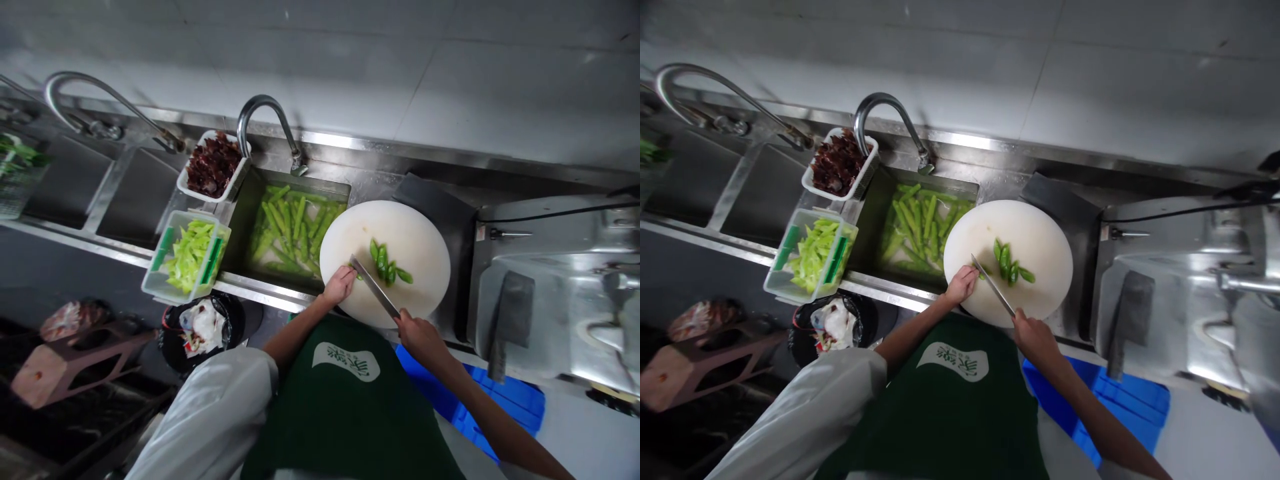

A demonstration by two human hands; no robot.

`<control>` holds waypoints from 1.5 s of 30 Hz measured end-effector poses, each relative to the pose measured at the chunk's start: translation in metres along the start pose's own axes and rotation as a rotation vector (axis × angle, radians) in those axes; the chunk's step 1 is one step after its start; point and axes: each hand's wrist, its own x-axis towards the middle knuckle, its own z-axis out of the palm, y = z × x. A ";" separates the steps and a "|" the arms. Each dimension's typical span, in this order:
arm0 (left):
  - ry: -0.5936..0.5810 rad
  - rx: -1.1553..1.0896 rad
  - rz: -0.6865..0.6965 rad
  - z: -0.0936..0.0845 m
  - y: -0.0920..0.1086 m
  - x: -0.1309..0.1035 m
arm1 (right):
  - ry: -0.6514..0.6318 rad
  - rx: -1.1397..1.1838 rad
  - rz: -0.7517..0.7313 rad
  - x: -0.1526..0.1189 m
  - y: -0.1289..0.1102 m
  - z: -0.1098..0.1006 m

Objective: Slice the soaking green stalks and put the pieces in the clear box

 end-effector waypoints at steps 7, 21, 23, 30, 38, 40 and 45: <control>-0.012 -0.029 0.002 -0.002 -0.003 -0.001 | -0.026 0.001 0.011 0.012 -0.007 -0.002; -0.001 0.008 0.041 -0.001 -0.003 -0.001 | -0.026 -0.017 -0.007 0.007 -0.006 -0.012; -0.004 0.018 0.032 -0.001 -0.003 -0.001 | -0.027 -0.005 -0.009 0.002 0.000 -0.015; -0.005 0.006 0.028 -0.002 -0.002 0.001 | -0.054 0.044 -0.015 -0.003 0.009 -0.013; 0.018 -0.001 0.001 -0.012 0.003 0.003 | 0.019 0.098 0.019 0.006 0.007 -0.004; 0.163 0.014 -0.121 -0.026 0.000 0.021 | 0.065 0.103 0.044 -0.007 0.019 -0.004; 0.036 -0.017 -0.025 -0.038 -0.016 0.104 | 0.051 0.007 -0.032 -0.027 0.034 0.007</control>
